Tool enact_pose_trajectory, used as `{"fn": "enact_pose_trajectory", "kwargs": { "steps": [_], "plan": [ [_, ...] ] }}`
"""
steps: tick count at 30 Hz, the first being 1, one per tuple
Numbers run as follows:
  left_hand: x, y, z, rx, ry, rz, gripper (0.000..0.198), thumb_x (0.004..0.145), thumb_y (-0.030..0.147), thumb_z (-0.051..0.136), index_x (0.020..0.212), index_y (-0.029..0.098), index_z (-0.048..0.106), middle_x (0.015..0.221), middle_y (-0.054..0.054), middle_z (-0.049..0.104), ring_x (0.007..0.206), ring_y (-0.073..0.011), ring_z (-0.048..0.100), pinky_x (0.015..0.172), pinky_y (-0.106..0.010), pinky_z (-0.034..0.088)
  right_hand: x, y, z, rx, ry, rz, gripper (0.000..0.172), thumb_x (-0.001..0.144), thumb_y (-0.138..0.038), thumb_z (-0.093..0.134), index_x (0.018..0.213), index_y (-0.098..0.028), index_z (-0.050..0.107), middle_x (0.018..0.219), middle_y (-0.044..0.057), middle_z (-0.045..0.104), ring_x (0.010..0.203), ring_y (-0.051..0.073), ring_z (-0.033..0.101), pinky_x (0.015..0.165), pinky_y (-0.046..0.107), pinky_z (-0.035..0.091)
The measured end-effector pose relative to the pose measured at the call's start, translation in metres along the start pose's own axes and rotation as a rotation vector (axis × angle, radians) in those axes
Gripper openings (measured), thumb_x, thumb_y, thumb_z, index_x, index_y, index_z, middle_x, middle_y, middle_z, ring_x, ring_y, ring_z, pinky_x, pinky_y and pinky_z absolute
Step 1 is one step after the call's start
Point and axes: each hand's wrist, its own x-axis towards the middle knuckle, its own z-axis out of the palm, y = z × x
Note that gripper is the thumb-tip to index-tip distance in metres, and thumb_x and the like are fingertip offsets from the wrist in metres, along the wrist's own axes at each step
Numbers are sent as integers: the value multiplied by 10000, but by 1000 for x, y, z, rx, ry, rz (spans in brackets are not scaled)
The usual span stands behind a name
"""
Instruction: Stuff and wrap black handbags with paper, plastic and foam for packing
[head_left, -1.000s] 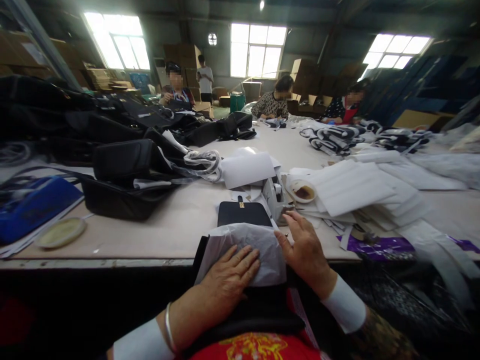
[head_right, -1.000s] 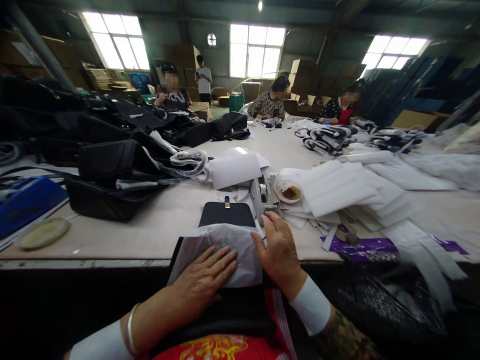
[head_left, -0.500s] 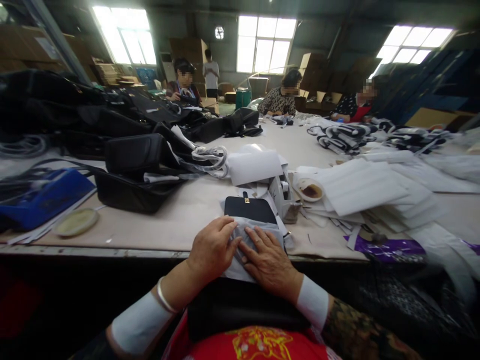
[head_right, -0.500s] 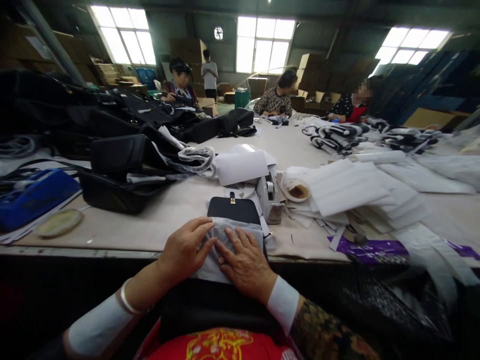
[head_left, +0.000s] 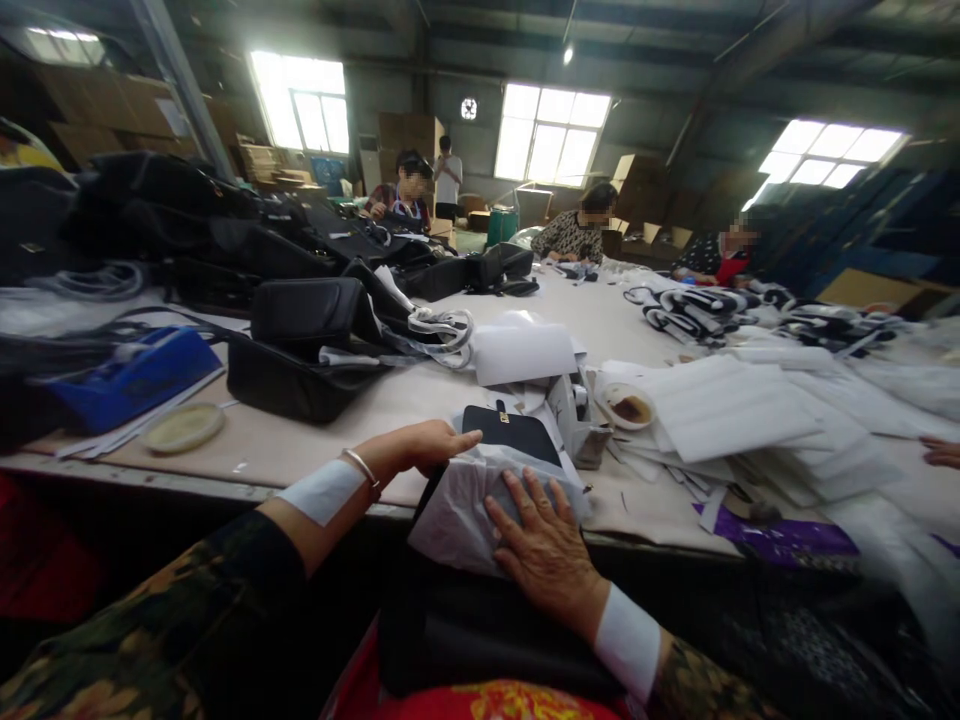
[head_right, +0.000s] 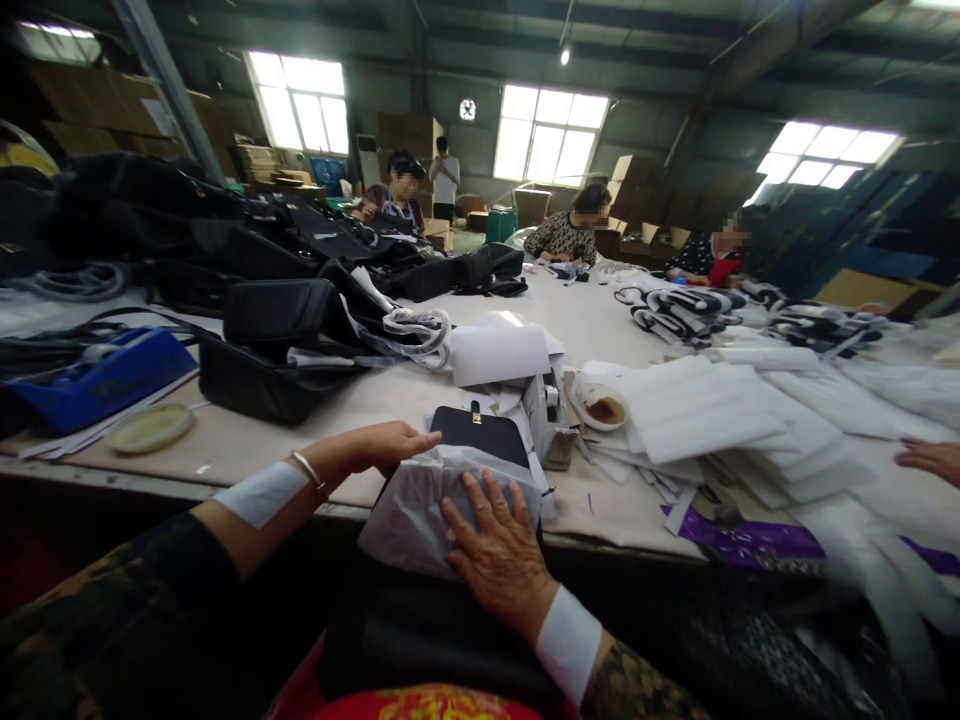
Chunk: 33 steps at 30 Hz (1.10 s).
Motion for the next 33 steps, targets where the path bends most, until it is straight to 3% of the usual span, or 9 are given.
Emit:
{"fn": "enact_pose_trajectory", "kwargs": {
  "steps": [6,11,13,16,21,23,26,29,33],
  "plan": [
    [-4,5,-3,134,86,171,376,586,510,768,535,171,614,448,39,471,450,-114,404,446,-227,281,0,0,-1,-42,31,-12,671,899,-416,605,1521,-367,358,1645,70,195,1495,369,197,1195,562,56],
    [-7,2,-5,-133,463,379,368,731,537,672,772,173,701,721,-45,702,718,-219,656,668,-287,508,4,15,23,-143,115,-120,790,842,-594,599,1538,-355,314,1613,105,284,1458,382,290,1187,556,97],
    [-13,-11,1,-287,524,391,527,748,605,665,1023,158,709,1023,-132,746,999,-292,691,887,-368,534,6,22,36,-236,202,-159,792,831,-614,599,1530,-356,330,1572,111,372,1432,378,345,1179,561,116],
    [-26,-49,19,-367,409,314,857,707,715,654,1356,163,566,1363,-202,607,1255,-371,579,1021,-460,493,10,27,52,-369,325,-177,684,863,-499,604,1498,-395,374,1495,71,495,1379,343,436,1181,550,122],
    [-46,-111,59,-190,359,397,991,670,735,652,1507,267,405,1550,-83,417,1437,-338,364,1194,-468,307,14,26,56,-380,415,-172,623,880,-399,614,1470,-415,418,1440,61,556,1301,322,527,1191,520,107],
    [-51,-115,70,-164,425,405,1001,616,639,743,1490,261,437,1549,-76,419,1433,-349,368,1195,-473,311,12,24,50,-329,345,-181,694,867,-439,637,1504,-401,365,1488,75,498,1317,334,513,1182,509,147],
    [-61,-97,79,-262,454,350,788,633,502,776,1356,248,594,1370,-81,626,1309,-371,531,1117,-480,428,9,18,31,-136,90,-119,796,849,-557,625,1545,-390,278,1605,90,284,1407,382,391,1155,532,219],
    [-72,-68,76,-458,412,209,537,660,462,773,1111,173,731,1133,-96,751,1144,-387,644,990,-451,521,14,7,-1,55,-174,41,751,882,-559,584,1546,-399,272,1649,63,136,1489,381,213,1175,564,155],
    [-72,-54,68,-857,248,68,499,594,424,846,923,65,737,865,-149,771,931,-382,698,825,-432,557,47,2,-44,136,-379,136,639,956,-541,468,1542,-331,323,1649,88,166,1512,357,129,1178,569,131]
  ]
}}
